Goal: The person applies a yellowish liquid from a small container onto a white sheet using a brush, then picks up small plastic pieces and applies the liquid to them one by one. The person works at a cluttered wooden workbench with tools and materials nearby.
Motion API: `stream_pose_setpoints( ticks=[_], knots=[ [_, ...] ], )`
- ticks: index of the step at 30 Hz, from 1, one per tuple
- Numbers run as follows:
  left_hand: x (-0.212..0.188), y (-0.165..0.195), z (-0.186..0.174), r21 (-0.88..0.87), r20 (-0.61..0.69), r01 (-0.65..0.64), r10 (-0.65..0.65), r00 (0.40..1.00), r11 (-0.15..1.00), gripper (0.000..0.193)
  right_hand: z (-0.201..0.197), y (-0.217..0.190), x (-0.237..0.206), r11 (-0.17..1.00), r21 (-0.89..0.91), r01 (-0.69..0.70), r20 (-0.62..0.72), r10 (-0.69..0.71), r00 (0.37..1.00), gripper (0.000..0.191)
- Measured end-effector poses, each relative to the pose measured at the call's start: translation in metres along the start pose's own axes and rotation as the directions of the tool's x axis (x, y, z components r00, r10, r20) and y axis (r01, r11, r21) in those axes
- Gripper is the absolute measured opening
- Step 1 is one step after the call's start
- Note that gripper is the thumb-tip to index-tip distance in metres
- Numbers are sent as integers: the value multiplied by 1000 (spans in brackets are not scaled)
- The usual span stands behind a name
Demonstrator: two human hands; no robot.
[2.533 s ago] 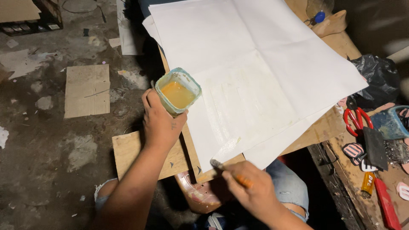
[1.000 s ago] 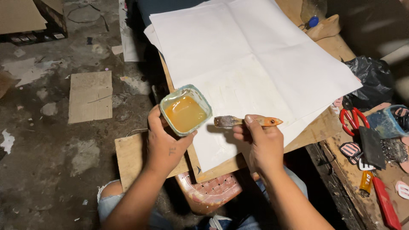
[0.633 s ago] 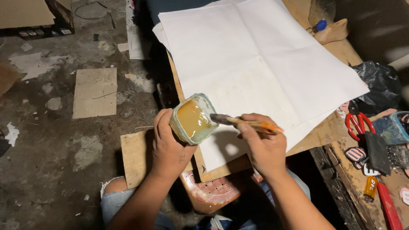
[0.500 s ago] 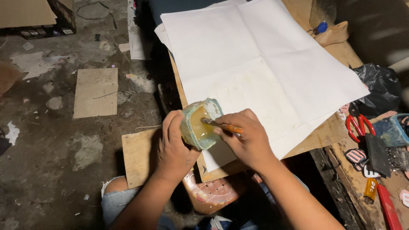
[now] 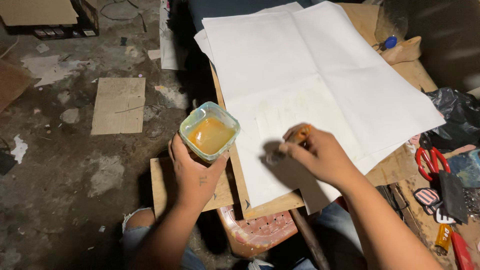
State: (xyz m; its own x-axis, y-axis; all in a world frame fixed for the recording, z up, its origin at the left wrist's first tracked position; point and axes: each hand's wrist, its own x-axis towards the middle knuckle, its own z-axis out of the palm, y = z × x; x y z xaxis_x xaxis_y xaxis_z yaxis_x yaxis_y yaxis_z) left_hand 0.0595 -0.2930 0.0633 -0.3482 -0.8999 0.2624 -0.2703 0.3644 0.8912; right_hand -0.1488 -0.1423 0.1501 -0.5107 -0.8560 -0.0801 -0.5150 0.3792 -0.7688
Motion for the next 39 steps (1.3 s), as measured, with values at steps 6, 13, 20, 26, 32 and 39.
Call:
stream_pose_setpoints(
  ticks=[6, 13, 20, 26, 32, 39],
  knots=[
    [-13, -6, 2, -5, 109, 78, -77, 991, 997, 99, 26, 5, 93, 984, 172, 43, -79, -30, 996, 24],
    [-15, -5, 3, -18, 95, 34, -32, 995, 999, 97, 16, 2, 86, 987, -111, 114, 88, -105, 991, 19],
    [-14, 0, -1, 9, 163, 137, -137, 977, 991, 97, 8, 2, -29, 951, -304, -49, 313, 149, 938, 25],
    [-13, 1, 1, -4, 147, 92, -91, 985, 996, 94, 5, 11, 13, 998, 8, 57, 54, -58, 997, 21],
    [-14, 1, 0, 20, 146, 120, -121, 982, 993, 90, 35, 7, 83, 983, 3, 185, 25, -185, 982, 20],
    [-14, 2, -1, 14, 132, 61, -62, 989, 998, 93, 22, 11, -22, 961, -180, 211, 255, -161, 953, 19]
  ],
)
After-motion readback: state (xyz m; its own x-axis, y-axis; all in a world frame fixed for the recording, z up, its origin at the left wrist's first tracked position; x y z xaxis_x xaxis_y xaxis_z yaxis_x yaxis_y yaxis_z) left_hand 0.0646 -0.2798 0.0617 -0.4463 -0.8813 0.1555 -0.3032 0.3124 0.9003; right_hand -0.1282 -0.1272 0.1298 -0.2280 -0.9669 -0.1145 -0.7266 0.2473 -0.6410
